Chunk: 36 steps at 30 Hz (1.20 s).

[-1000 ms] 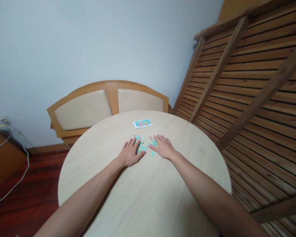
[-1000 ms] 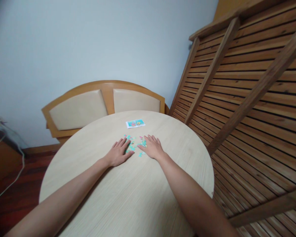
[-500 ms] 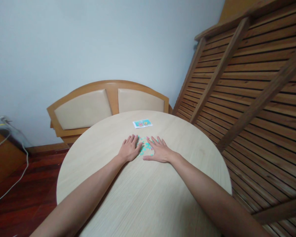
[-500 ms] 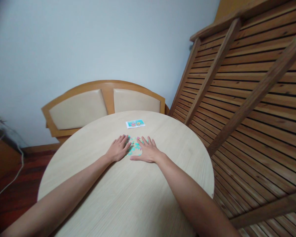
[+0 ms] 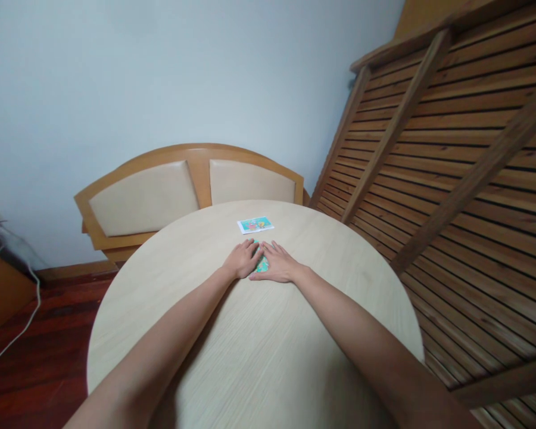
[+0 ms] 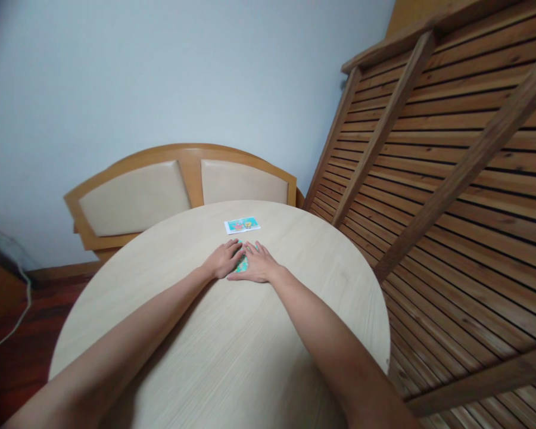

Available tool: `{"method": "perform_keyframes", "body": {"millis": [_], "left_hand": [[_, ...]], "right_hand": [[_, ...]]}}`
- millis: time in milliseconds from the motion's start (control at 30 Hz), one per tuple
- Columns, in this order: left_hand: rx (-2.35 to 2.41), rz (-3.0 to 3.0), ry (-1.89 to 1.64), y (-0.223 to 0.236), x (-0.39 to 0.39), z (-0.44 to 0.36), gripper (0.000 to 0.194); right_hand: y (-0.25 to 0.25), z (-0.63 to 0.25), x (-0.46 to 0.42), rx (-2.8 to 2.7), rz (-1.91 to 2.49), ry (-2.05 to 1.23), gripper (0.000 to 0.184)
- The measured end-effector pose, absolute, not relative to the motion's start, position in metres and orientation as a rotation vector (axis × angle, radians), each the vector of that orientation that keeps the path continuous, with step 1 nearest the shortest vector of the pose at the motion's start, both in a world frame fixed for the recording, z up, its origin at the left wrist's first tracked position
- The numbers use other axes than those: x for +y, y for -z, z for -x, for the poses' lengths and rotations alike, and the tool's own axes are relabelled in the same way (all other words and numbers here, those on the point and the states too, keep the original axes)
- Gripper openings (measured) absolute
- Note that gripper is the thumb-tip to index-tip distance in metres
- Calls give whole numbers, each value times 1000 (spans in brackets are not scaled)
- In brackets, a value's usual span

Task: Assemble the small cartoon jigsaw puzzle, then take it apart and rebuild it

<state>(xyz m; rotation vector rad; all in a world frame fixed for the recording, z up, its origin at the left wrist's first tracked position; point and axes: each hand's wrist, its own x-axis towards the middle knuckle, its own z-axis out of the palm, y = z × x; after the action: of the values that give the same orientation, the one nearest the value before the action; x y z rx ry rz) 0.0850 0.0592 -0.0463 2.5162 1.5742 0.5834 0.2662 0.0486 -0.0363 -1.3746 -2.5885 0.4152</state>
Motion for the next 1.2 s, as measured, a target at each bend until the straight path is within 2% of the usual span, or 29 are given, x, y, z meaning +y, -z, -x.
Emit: {"method": "perform_keyframes", "body": {"millis": [267,433,500,633,767,833,967,1133,1200], "left_hand": [[1455,-2235,-949,39,60,-76,51],[1566,-2123,-1063,38,53,-73,50],[1571,-2137,-1063,37,52,-73,50],[1596,-2172,-989,34,49,-69,55],[1612,-2367,-814,37,36,-54,49],[1646,-2440,-749,41,27,-45,53],[1654,-2538,-605,52,14,-36,69],[1707,-2516,-575,59,16,-39,65],[1750,-2488,-600,59,18,-41,63]], "right_hand": [[37,-264,55,-2490,1321,-322,111],[36,-268,40,-2471,1438,-314,111],[37,-270,39,-2444,1404,-320,104],[40,-278,54,-2171,1299,-458,69],[44,-289,66,-2071,1252,-666,51],[47,-295,64,-2063,1199,-658,47],[50,-306,48,-2001,1191,-529,50],[48,-316,36,-2197,1219,-328,33],[47,-316,34,-2236,1250,-312,31]]}}
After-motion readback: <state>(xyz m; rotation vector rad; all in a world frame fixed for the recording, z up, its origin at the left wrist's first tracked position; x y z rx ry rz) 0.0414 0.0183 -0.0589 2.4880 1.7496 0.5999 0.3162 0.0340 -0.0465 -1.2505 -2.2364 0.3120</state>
